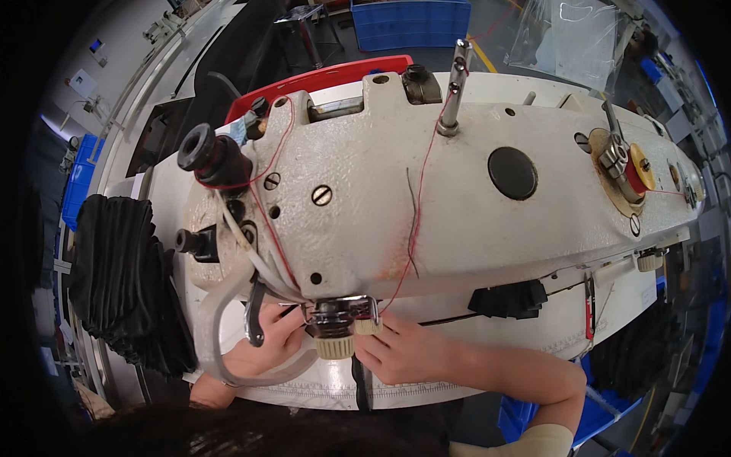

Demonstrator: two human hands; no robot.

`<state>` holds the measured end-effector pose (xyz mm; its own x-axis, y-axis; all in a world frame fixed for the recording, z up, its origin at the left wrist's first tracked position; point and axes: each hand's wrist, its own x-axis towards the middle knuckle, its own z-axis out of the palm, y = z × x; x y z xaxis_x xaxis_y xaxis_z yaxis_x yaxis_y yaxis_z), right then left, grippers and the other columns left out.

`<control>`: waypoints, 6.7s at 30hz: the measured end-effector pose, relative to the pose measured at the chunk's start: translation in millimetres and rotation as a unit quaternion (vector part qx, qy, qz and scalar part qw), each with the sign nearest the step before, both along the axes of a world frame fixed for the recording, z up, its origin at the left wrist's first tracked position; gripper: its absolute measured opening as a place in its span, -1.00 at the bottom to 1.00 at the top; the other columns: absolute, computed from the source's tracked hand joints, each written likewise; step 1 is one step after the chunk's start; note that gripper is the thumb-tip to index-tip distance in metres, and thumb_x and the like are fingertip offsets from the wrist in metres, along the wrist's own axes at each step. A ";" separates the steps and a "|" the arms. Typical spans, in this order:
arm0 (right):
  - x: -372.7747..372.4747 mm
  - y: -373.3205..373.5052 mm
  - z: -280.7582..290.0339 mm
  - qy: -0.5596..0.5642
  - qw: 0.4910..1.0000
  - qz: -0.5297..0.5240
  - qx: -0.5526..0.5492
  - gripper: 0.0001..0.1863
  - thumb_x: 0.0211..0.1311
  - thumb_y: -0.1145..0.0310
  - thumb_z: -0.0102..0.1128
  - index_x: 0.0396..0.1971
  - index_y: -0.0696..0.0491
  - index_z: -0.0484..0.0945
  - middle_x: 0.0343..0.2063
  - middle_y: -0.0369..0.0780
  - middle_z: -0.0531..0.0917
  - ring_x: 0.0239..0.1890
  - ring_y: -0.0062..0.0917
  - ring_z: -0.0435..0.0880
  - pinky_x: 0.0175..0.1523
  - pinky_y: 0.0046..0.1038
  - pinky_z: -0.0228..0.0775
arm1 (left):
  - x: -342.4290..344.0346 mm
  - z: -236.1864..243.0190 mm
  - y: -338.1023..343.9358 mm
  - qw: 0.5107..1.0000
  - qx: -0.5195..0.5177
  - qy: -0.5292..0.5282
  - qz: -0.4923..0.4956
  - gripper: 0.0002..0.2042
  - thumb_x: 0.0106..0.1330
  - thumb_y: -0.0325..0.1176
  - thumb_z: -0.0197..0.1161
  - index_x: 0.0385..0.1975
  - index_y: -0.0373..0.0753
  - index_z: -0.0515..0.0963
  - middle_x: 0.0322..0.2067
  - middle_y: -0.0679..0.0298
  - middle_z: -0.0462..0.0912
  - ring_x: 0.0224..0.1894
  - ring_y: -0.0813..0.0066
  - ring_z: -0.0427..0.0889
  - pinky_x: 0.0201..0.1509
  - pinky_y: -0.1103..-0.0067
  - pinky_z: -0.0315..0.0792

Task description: Sewing a black strap or border onto a leather accessory component using an industrial sewing machine.

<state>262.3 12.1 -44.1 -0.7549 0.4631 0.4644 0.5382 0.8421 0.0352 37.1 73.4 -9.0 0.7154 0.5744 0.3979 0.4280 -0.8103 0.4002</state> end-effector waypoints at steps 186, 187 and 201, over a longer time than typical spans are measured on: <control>-14.3 -26.5 -2.7 0.000 1.000 -0.028 0.008 -0.72 -0.17 0.28 0.05 -0.48 0.16 0.55 -0.36 -0.07 0.55 -0.20 -0.20 0.56 -0.12 -0.29 0.47 | 14.1 -10.1 -22.7 0.995 0.065 0.044 -0.068 -0.66 -0.15 -0.49 0.17 -0.28 -0.46 0.52 -0.18 0.03 0.52 -0.35 0.38 0.51 -0.37 0.61 0.46; -12.1 -21.0 -0.7 -0.009 0.999 -0.051 0.014 -0.71 -0.17 0.29 0.06 -0.40 0.12 0.54 -0.31 -0.11 0.55 -0.18 -0.26 0.56 -0.15 -0.32 0.48 | 15.2 -11.1 -18.2 0.993 0.088 0.050 -0.063 -0.66 -0.14 -0.49 0.18 -0.27 -0.43 0.53 -0.21 0.07 0.52 -0.32 0.36 0.53 -0.35 0.59 0.47; 7.1 2.2 8.6 -0.083 0.984 -0.050 -0.149 -0.82 0.00 0.41 0.13 -0.35 0.10 0.57 -0.45 -0.28 0.55 -0.33 -0.50 0.52 -0.40 -0.52 0.38 | 1.6 -14.8 9.9 0.999 -0.029 -0.014 0.002 -0.71 -0.15 -0.62 0.19 -0.33 -0.29 0.60 -0.35 0.12 0.61 -0.31 0.18 0.61 -0.23 0.41 0.49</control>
<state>269.4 14.3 -35.6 -0.7530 0.6353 0.1713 0.6261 0.7719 -0.1105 38.7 83.3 -23.8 0.7014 0.6003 0.3841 0.4197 -0.7835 0.4582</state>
